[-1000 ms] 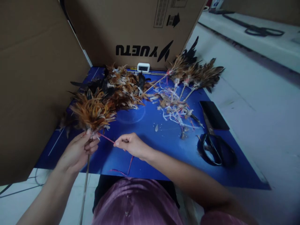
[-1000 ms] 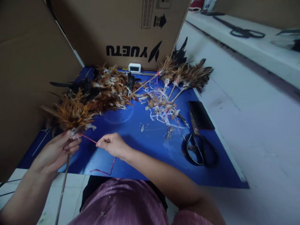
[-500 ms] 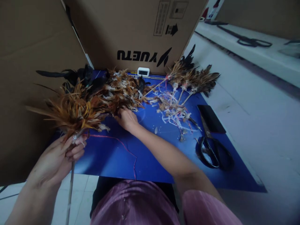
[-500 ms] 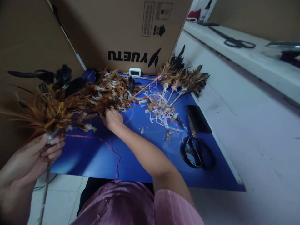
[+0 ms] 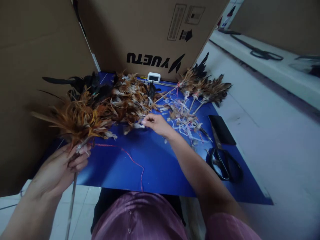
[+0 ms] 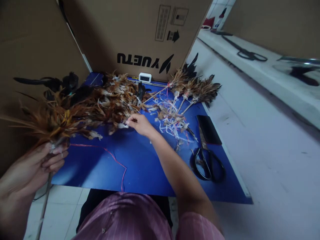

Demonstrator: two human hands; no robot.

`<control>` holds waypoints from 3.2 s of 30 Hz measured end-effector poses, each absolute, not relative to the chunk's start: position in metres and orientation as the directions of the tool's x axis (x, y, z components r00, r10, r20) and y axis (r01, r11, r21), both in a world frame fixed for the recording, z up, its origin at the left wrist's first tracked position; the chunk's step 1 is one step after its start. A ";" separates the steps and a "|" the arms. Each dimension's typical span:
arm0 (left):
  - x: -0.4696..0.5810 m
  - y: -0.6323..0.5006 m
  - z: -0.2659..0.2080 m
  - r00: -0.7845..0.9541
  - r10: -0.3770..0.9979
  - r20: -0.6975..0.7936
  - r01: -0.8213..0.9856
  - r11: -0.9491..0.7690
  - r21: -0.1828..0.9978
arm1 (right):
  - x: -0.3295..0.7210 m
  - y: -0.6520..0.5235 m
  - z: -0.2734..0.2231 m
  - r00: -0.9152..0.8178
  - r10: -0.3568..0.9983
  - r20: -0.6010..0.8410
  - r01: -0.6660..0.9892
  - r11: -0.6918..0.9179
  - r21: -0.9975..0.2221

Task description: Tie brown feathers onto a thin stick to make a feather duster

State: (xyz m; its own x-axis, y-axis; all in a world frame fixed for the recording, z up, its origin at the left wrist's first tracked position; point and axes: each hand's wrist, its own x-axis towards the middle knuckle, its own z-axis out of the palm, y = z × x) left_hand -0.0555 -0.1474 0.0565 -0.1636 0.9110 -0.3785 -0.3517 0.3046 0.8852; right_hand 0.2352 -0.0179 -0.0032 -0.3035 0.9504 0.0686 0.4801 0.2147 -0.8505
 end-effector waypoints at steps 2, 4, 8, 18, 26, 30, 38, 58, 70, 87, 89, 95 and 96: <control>-0.054 -0.147 0.055 -0.158 0.910 -0.384 -0.362 0.308 0.880 | 0.255 -0.027 -0.003 -0.295 0.955 0.033 0.519 0.188 -0.834; -0.054 -0.146 0.054 -0.150 0.909 -0.388 -0.374 0.311 0.874 | 0.267 -0.035 -0.002 -0.225 0.971 0.077 0.656 0.210 -0.725; -0.054 -0.146 0.052 -0.152 0.904 -0.398 -0.380 0.319 0.868 | 0.261 -0.048 0.005 -0.239 0.934 0.266 0.756 0.351 -0.552; -0.050 -0.151 0.055 -0.125 0.908 -0.401 -0.371 0.332 0.867 | 0.248 -0.059 0.014 -0.349 0.929 -0.125 0.902 0.297 -0.313; -0.044 -0.147 0.051 -0.066 0.917 -0.394 -0.367 0.345 0.864 | 0.257 -0.065 0.026 -0.083 0.986 0.147 0.929 0.130 -0.346; -0.040 -0.147 0.051 -0.040 0.922 -0.385 -0.385 0.341 0.858 | 0.223 -0.074 0.022 -0.103 0.991 0.080 0.959 0.120 -0.255; -0.035 -0.150 0.055 -0.010 0.907 -0.421 -0.443 0.374 0.815 | 0.194 -0.074 -0.001 -0.154 0.983 -0.101 0.936 0.112 -0.335; -0.023 -0.149 0.052 0.079 0.900 -0.428 -0.467 0.413 0.782 | 0.164 -0.093 0.029 -0.310 0.950 -0.047 -0.308 -0.147 -0.940; -0.021 -0.152 0.051 0.126 0.892 -0.434 -0.423 0.444 0.790 | 0.142 -0.094 0.026 -0.343 0.932 -0.114 -0.260 -0.211 -0.942; -0.031 -0.156 0.043 0.197 0.878 -0.436 -0.250 0.475 0.844 | 0.130 -0.100 0.032 -0.331 0.935 -0.128 -0.391 -0.259 -0.883; -0.033 -0.155 0.042 0.212 0.875 -0.436 -0.240 0.479 0.844 | 0.131 -0.100 0.032 -0.322 0.941 -0.107 -0.414 -0.241 -0.878; -0.035 -0.152 0.041 0.237 0.866 -0.440 -0.196 0.486 0.852 | 0.135 -0.098 0.030 -0.346 0.931 -0.117 -0.426 -0.267 -0.865; -0.034 -0.151 0.041 0.235 0.865 -0.442 -0.190 0.487 0.852 | 0.135 -0.098 0.029 -0.355 0.925 -0.134 -0.415 -0.284 -0.864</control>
State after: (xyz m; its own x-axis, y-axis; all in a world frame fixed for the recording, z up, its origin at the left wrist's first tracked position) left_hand -0.0341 -0.1508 0.0410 0.2355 0.8655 -0.4421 -0.1904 0.4872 0.8523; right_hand 0.1354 -0.0975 0.0294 -0.3551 0.9252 -0.1340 -0.4148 -0.2844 -0.8643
